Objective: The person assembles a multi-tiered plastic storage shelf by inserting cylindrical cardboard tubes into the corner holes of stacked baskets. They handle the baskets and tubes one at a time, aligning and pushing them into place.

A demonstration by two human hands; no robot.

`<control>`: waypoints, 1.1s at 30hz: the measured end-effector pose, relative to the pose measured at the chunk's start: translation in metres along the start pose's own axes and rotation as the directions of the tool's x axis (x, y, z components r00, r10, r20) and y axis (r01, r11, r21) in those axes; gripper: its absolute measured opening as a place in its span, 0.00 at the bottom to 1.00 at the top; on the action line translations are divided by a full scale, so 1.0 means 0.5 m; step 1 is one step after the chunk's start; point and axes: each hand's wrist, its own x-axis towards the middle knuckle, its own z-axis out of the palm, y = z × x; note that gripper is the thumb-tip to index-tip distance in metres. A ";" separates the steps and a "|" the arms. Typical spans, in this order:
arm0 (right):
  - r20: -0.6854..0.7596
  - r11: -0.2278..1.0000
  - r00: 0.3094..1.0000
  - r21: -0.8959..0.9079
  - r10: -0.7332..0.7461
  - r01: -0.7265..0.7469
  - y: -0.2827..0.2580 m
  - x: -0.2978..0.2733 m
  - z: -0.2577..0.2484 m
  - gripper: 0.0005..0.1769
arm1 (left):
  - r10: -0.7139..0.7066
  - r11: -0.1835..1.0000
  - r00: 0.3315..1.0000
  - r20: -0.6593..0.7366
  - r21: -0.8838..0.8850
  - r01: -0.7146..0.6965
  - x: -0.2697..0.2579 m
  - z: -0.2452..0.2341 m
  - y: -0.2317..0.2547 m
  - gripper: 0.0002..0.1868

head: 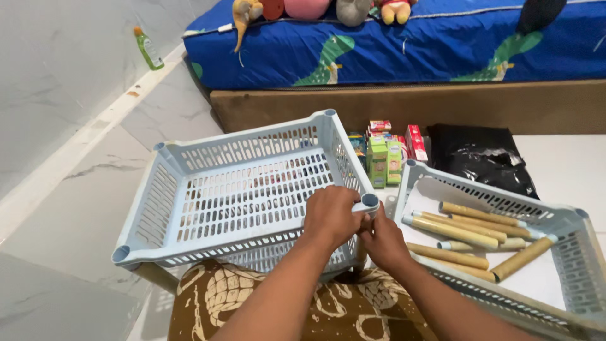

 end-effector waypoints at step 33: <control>0.563 0.647 0.784 0.704 -0.260 -0.291 -0.236 0.073 0.014 0.10 | -0.030 0.989 0.926 -0.375 0.126 0.083 0.056 -0.250 -0.041 0.29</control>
